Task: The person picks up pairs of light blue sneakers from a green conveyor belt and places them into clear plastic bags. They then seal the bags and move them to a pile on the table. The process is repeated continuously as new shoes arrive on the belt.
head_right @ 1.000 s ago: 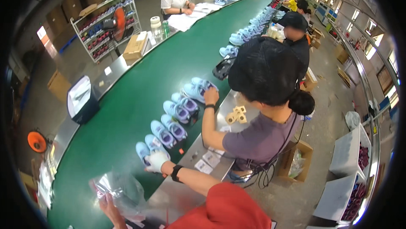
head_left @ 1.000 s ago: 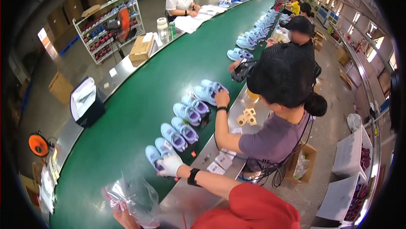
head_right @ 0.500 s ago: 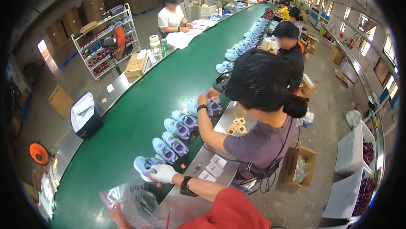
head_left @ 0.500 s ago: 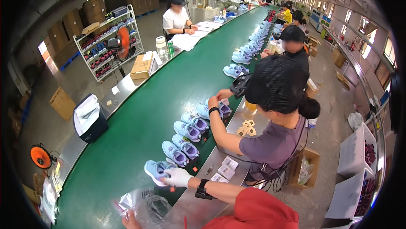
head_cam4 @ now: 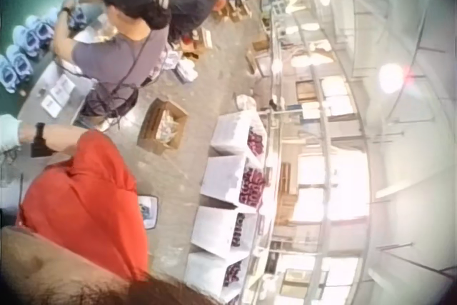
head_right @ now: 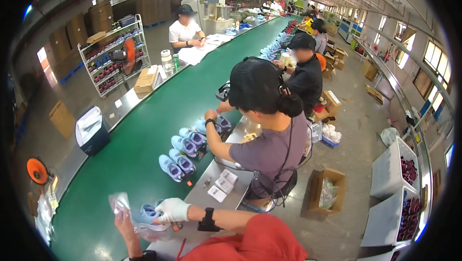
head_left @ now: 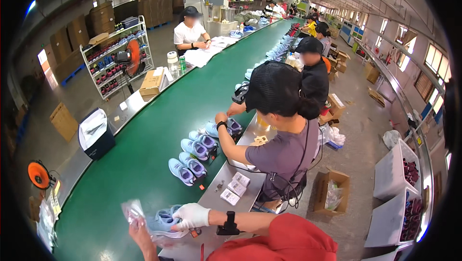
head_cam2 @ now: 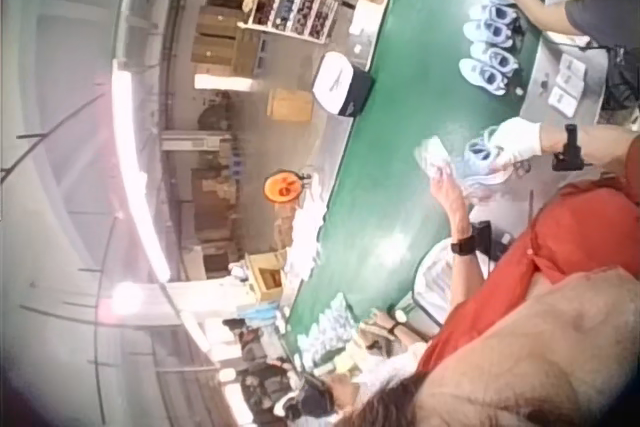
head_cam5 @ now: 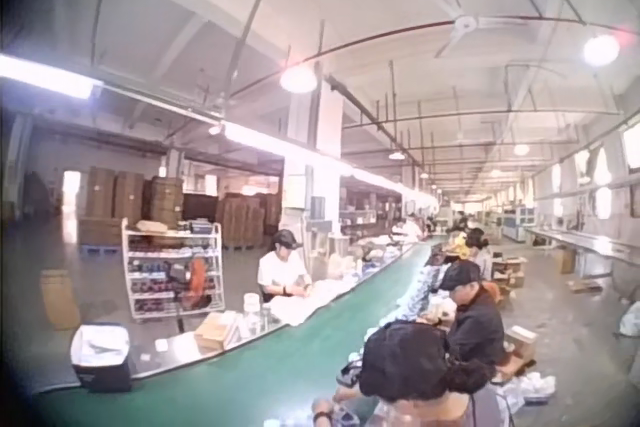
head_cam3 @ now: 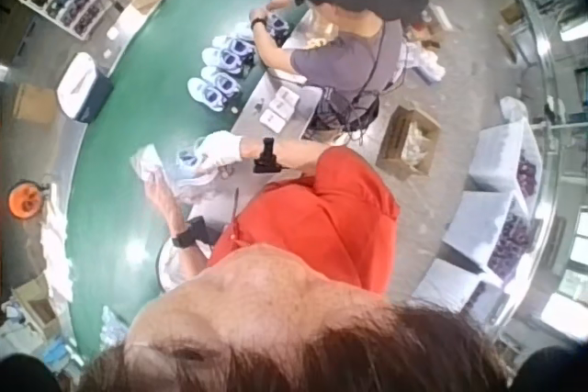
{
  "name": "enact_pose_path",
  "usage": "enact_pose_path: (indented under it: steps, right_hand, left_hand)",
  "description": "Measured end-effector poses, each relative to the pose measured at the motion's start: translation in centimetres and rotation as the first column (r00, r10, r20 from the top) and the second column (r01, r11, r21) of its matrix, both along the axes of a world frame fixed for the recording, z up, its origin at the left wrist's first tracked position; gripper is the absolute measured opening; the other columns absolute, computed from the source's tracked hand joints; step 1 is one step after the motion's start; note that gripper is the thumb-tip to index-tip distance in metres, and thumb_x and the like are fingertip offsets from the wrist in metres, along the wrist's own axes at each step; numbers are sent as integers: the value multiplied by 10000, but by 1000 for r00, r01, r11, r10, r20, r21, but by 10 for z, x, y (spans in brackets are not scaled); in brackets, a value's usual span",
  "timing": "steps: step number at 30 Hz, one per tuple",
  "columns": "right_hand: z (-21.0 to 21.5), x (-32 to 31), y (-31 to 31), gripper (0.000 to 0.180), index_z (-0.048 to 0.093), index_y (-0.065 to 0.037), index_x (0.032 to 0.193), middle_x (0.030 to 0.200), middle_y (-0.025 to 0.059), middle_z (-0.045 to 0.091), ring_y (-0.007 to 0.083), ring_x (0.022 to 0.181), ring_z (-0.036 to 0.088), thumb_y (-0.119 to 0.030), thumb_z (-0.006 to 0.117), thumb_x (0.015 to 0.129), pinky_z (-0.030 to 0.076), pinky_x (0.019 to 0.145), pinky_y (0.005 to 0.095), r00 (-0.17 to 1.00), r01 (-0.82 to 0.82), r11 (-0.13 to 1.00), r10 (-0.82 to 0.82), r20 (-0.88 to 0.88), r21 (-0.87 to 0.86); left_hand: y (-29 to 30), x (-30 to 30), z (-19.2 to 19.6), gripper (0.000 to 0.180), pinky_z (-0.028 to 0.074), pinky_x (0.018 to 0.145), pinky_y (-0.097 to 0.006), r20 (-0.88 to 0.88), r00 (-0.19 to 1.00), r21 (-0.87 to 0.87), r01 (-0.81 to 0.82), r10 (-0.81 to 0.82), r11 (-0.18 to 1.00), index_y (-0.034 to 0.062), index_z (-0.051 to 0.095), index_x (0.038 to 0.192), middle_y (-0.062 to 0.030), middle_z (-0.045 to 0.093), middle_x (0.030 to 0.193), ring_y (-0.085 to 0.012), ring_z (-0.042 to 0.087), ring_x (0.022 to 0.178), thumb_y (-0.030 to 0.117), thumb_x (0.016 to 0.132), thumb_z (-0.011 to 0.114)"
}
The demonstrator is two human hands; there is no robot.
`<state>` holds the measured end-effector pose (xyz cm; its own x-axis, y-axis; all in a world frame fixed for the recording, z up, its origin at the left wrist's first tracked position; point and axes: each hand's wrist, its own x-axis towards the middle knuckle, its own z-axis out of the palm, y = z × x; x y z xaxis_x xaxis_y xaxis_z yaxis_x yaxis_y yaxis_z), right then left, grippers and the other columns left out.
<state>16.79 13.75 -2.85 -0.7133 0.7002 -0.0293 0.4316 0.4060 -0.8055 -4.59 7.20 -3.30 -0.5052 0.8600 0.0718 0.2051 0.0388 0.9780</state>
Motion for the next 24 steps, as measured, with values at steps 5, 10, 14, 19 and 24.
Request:
enact_pose_path:
  steps: [5,10,14,19,24]
  right_hand:
    - [8,-12,-7,296,687,-92,810,716,140,643,302,674,639,-335,652,644,504,625,404,975,-124,952,65,212,278]
    - [40,-25,-26,161,690,-114,594,589,98,626,283,587,630,-245,644,513,498,558,394,843,-501,704,265,468,504]
    - [18,-44,-25,198,700,-110,654,615,76,641,268,589,630,-281,630,583,489,566,389,652,-754,544,558,513,367]
    - [1,-30,-18,277,712,-100,797,707,93,662,267,675,643,-303,629,627,493,613,404,777,-567,802,444,446,188]
    - [-61,-37,-27,218,693,-76,730,730,117,652,291,718,633,-265,614,652,488,651,398,999,3,894,-21,36,448]
  left_hand:
    - [5,78,23,162,440,602,-338,-329,889,9,339,-318,941,-72,560,890,-145,559,643,-155,464,625,77,828,578]
    - [61,33,35,158,435,602,-348,-165,973,145,187,-162,972,-79,576,863,-95,584,648,-149,510,652,74,872,539]
    - [68,72,60,144,447,578,-368,-528,637,-120,598,-561,792,-1,603,927,-200,579,655,-211,567,592,115,857,555]
    - [17,57,89,244,482,607,-344,-436,634,-303,565,-639,767,8,613,1047,-225,629,800,-237,654,680,92,819,585]
    - [-45,65,-14,225,458,534,-387,-474,787,-65,417,-396,907,9,616,1037,-235,598,700,-295,615,577,123,851,559]
